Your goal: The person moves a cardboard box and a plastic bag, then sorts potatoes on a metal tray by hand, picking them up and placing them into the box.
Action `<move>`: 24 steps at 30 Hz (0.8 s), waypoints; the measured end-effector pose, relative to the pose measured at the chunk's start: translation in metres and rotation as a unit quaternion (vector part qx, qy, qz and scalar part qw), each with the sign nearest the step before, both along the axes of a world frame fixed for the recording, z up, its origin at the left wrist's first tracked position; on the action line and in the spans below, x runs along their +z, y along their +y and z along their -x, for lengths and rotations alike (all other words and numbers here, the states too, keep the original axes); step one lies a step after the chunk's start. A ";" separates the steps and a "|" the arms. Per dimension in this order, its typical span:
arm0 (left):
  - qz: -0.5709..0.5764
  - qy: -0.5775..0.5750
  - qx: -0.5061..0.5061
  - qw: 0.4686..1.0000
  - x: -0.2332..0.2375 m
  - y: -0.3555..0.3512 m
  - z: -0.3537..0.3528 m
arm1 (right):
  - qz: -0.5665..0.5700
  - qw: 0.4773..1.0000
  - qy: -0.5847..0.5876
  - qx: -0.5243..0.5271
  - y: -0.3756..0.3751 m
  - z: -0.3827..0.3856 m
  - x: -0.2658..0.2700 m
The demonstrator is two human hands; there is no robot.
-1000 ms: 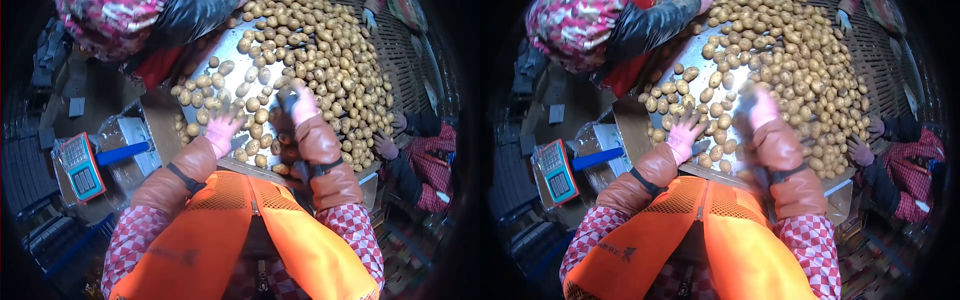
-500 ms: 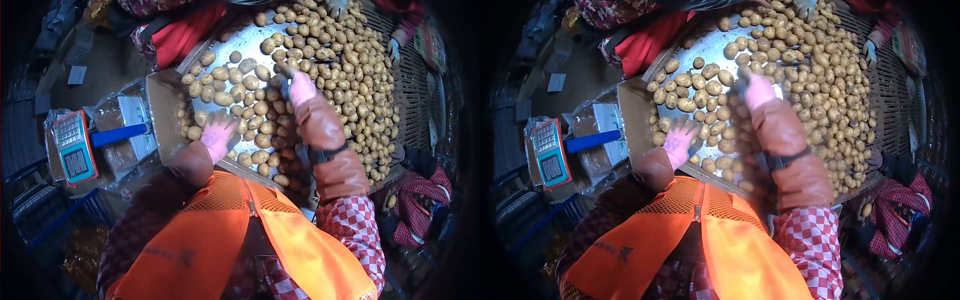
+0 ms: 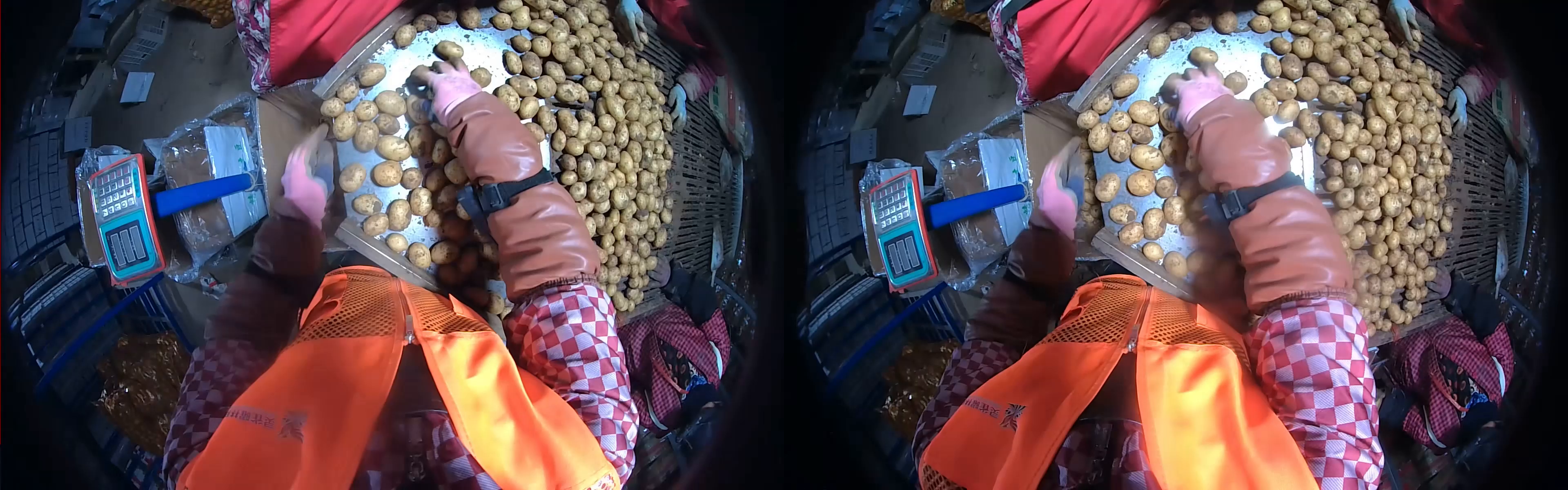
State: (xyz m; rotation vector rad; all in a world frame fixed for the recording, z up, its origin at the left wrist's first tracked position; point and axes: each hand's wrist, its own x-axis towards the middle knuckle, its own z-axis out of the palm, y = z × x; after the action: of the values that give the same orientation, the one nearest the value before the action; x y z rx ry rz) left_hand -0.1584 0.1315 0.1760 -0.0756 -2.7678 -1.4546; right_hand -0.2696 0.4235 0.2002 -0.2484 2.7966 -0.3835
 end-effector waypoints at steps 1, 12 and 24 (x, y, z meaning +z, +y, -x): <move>0.003 0.005 -0.008 1.000 -0.001 0.001 0.014 | 0.004 1.000 0.003 -0.026 0.003 0.004 -0.002; -0.003 -0.171 -0.167 0.971 -0.010 0.042 0.018 | 0.095 0.981 -0.028 -0.168 0.038 -0.011 -0.012; 0.352 -0.131 -0.261 0.889 0.032 0.108 -0.002 | 0.780 0.436 -0.098 -0.438 0.096 -0.257 0.010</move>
State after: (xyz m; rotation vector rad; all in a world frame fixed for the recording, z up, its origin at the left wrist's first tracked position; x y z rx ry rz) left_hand -0.1563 0.2399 0.2080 -0.7229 -3.5295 -0.4008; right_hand -0.0123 0.5195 0.2099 0.8694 1.0576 -2.7468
